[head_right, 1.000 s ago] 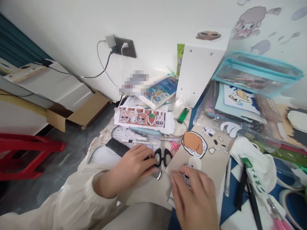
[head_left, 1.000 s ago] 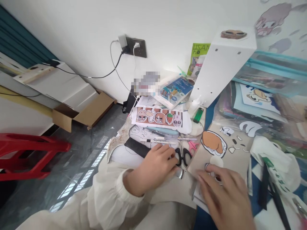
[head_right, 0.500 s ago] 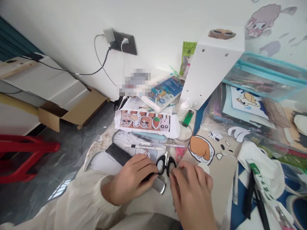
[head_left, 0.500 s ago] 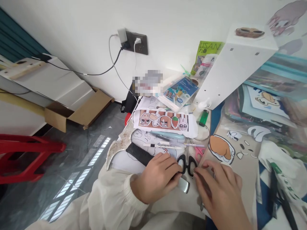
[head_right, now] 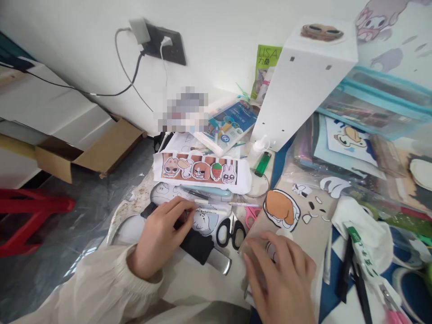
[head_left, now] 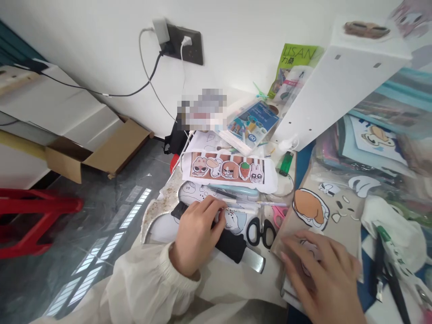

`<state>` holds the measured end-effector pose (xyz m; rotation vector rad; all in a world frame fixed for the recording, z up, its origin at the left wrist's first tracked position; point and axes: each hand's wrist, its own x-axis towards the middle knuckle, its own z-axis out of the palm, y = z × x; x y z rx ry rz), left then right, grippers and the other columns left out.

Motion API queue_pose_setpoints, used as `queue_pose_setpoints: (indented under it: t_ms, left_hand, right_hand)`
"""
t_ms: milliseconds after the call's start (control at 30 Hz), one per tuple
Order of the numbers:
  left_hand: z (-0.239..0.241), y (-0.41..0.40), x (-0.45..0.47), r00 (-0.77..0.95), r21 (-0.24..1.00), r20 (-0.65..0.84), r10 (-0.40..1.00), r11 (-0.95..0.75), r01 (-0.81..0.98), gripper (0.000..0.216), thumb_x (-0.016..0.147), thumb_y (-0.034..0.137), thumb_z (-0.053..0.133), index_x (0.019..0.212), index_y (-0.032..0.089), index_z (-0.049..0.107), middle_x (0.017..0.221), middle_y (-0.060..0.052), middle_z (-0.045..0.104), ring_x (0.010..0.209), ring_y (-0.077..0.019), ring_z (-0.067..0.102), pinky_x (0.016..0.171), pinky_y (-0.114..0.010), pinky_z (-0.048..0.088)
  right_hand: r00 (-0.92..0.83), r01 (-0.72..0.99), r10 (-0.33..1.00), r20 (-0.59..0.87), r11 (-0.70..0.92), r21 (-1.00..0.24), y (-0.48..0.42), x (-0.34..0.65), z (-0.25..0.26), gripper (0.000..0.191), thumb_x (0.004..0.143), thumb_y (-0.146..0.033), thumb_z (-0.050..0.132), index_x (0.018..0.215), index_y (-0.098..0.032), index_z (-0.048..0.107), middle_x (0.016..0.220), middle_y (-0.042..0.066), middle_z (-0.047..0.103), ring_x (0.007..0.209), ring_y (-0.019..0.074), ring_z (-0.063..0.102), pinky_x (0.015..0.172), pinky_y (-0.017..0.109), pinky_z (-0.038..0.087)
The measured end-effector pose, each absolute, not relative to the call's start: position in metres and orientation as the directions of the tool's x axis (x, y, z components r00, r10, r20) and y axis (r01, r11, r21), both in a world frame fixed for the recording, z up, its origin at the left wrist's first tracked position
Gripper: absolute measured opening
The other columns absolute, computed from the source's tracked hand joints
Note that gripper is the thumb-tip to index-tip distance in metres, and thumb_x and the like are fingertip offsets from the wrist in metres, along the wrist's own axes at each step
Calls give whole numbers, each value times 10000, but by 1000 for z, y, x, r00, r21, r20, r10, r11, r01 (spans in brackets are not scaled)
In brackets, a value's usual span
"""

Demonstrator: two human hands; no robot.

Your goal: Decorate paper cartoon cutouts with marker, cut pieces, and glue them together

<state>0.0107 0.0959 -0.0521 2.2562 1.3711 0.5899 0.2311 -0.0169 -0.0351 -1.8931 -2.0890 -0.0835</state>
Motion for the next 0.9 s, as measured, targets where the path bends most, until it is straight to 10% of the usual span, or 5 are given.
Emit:
queue_pose_setpoints:
  t_ms: [667,900]
  left_hand:
    - [-55,97,12,521,395,272,809,-587,706,129,911,155,468,908,187,593,746,-15,595,643,-186,537,620,-325,438]
    - [-29,128,31,589,140,379,714,-673,726,267,885,125,514,1142,161,574,1220,-130,592,1093,-323,548,867,-464,449]
  right_hand:
    - [-17,966,959,284,89,-244,-17,222,-37,209,904,-258,481,849,-251,683,1074,94,634,1010,284,503,833,416,299]
    - [-61,959,944,324,146,-244,-20,228,-36,178,882,-306,544,1004,-267,667,1095,78,632,1015,266,529,817,388,318]
